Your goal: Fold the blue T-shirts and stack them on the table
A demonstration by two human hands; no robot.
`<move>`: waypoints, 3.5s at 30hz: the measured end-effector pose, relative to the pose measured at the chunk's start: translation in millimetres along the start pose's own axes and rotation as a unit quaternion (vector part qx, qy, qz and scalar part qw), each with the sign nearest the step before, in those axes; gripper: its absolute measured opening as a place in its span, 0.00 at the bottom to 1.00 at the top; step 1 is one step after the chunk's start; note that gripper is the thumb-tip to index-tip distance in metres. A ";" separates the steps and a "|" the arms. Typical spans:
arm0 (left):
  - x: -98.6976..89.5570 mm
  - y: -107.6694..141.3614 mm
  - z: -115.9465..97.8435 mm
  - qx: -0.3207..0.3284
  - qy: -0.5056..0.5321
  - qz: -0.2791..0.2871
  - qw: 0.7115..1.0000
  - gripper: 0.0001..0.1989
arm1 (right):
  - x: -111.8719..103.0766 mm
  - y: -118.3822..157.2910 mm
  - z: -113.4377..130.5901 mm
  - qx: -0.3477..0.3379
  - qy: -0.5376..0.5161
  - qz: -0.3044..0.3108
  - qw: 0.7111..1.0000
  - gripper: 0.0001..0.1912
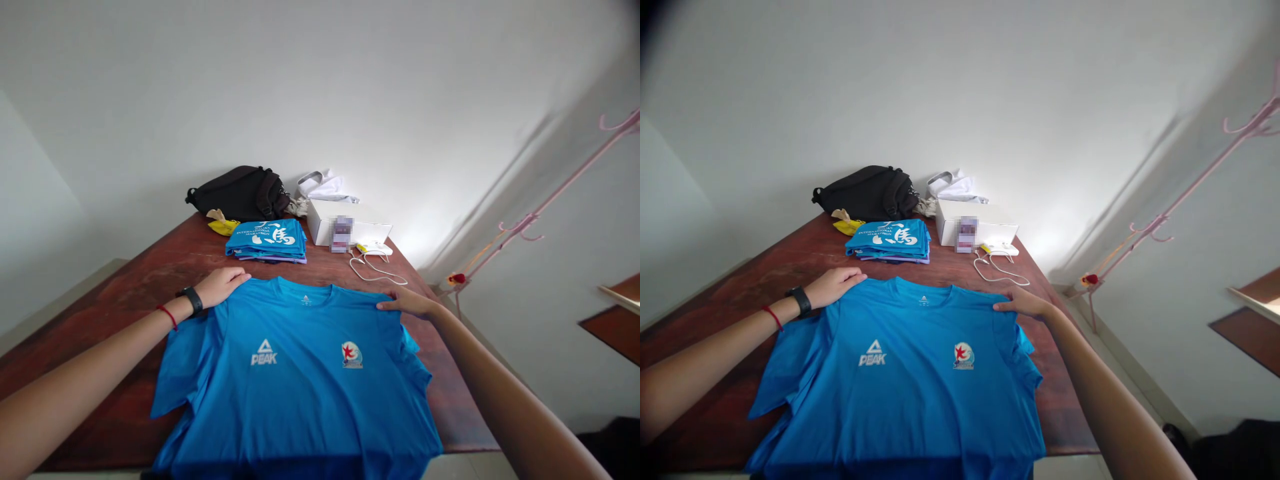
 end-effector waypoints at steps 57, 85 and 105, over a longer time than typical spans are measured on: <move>77.6 5.1 -140.3 0.091 -0.228 0.144 0.959 0.46 | -24.1 102.7 -78.5 0.032 0.008 -0.332 0.943 0.22; 171.4 -49.6 -277.7 0.201 -0.100 0.063 0.972 0.36 | 15.1 126.3 -54.3 0.066 -0.308 -0.334 0.888 0.27; 166.0 -46.4 -278.2 0.195 -0.093 0.060 0.975 0.36 | -34.8 97.1 -82.0 0.060 -0.115 -0.423 0.897 0.16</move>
Point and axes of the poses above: each hand's wrist, its own y-axis away from the middle knuckle, its own x-axis out of the palm, z = x × y, the point moved 4 cm from there along -y, towards the middle knuckle, and after that the axes turned 13 degrees about -y, right-handed, at the moved point
